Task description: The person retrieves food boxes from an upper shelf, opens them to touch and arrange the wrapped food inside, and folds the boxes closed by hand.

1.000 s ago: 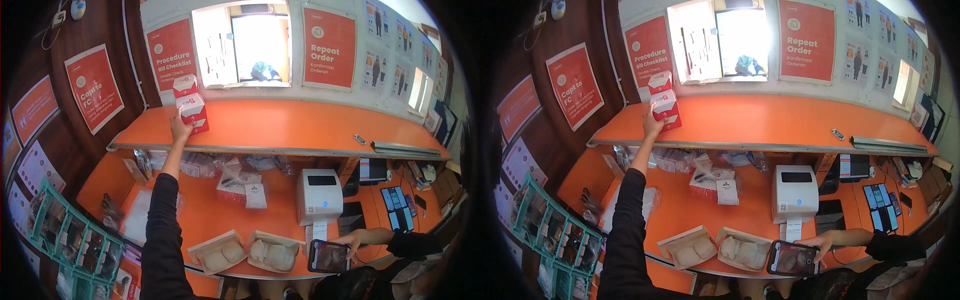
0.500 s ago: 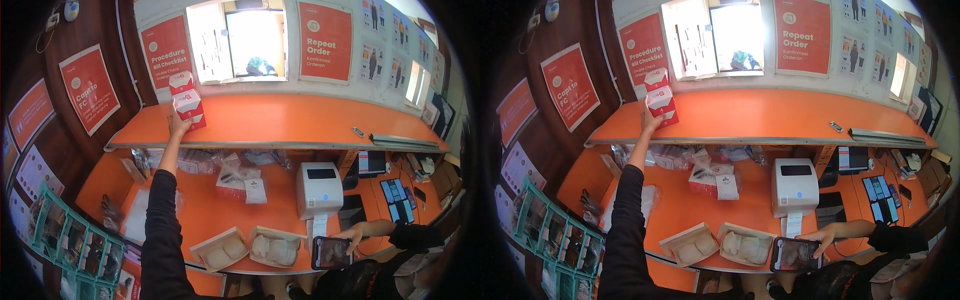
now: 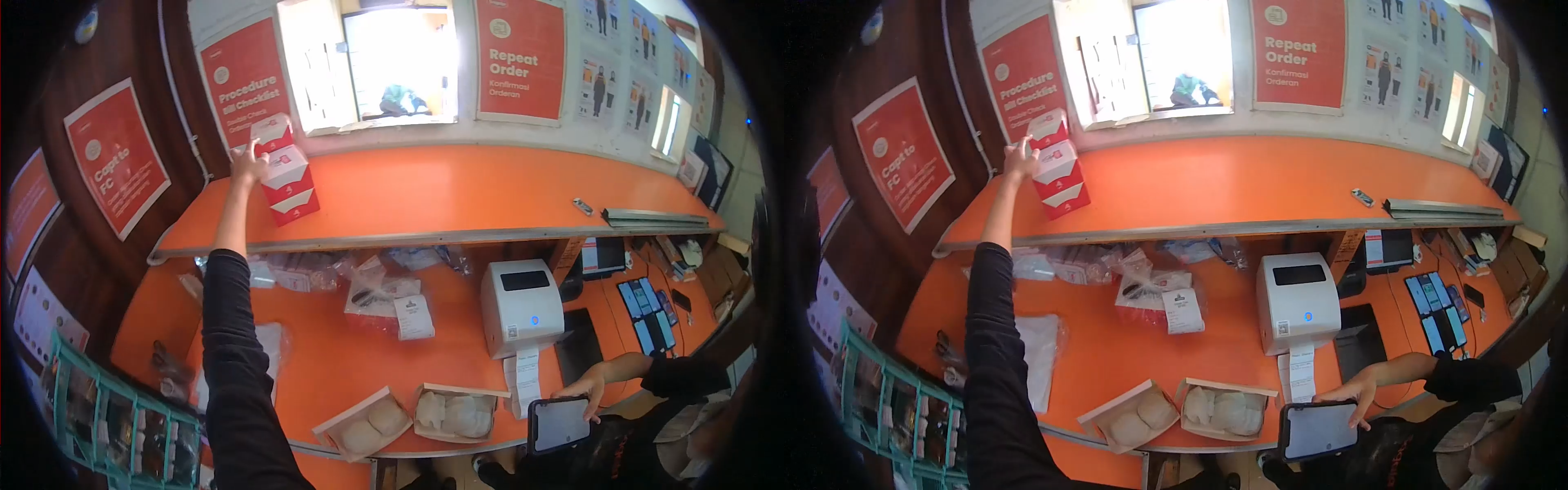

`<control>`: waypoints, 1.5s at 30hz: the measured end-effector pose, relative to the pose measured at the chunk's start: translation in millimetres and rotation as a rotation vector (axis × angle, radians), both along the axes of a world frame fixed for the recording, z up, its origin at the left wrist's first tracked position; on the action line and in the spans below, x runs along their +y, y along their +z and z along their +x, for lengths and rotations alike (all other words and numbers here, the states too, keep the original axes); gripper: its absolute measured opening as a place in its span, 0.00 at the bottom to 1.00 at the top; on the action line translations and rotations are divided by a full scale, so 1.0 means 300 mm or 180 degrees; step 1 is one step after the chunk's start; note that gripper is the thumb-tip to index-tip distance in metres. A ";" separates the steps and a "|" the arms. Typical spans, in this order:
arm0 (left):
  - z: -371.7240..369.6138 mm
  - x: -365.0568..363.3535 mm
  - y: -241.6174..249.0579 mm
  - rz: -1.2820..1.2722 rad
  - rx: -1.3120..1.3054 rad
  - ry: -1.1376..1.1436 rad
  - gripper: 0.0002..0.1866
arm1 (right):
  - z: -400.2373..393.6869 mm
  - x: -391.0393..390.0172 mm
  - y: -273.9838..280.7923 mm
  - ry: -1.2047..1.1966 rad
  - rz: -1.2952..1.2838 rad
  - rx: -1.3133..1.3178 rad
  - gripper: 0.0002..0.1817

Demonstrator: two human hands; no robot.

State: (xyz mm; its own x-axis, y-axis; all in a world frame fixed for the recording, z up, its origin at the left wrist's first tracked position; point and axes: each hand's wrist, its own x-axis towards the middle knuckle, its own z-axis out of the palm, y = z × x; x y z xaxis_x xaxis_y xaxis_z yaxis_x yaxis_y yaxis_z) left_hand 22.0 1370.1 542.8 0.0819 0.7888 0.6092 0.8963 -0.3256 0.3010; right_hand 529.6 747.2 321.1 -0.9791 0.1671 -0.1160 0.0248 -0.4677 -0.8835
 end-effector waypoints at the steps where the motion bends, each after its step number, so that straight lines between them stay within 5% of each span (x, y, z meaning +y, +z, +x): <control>1: -0.014 0.038 0.003 0.0023 0.0072 -0.0135 0.36 | 0.013 -0.010 -0.014 -0.0019 0.0046 -0.0141 0.48; 4: 0.003 0.084 0.041 -0.0208 0.0010 -0.0127 0.40 | 0.018 -0.029 -0.069 -0.0033 -0.0886 0.0313 0.42; 9: -0.006 0.202 0.057 -0.0518 -0.0152 -0.0472 0.41 | -0.022 -0.093 -0.051 -0.0940 -0.1091 0.0520 0.36; 18: 0.008 0.162 -0.031 0.0719 -0.0710 -0.0330 0.24 | -0.115 -0.192 -0.100 -0.2276 -0.1238 0.0329 0.27; 20: -0.003 0.147 -0.044 0.0895 -0.0758 -0.0385 0.21 | -0.154 -0.224 -0.160 -0.2670 -0.1367 0.0112 0.25; 22: -0.032 0.163 -0.070 0.2006 -0.0693 -0.0538 0.20 | -0.211 -0.259 -0.253 -0.3064 -0.1515 -0.0250 0.23; 26: -0.066 0.057 -0.016 0.2318 -0.0849 -0.0566 0.18 | -0.383 -0.368 -0.518 -0.3582 -0.1780 -0.1295 0.22; 30: -0.082 -0.140 0.082 0.2068 -0.1894 -0.0878 0.17 | -0.582 -0.512 -0.780 -0.3385 -0.1783 -0.2216 0.21; 32: -0.081 -0.295 0.125 0.1320 -0.4002 -0.1275 0.22 | -0.669 -0.592 -0.882 -0.3150 -0.1683 -0.2532 0.21; 33: -0.096 -0.374 0.144 0.1084 -0.4349 -0.1503 0.31 | -0.707 -0.627 -0.923 -0.3021 -0.1562 -0.2647 0.22; 37: -0.184 -0.659 0.174 0.0644 -0.5206 -0.1547 0.36 | -0.749 -0.653 -1.012 -0.2540 -0.0311 -0.2977 0.24; 42: -0.336 -0.900 0.065 0.1277 -0.4391 -0.1207 0.34 | -0.737 -0.558 -0.949 -0.2271 0.1111 -0.3323 0.26; 45: -0.508 -1.014 -0.110 0.1917 -0.2806 -0.1273 0.23 | -0.803 -0.483 -0.566 -0.2385 0.0845 -0.2919 0.26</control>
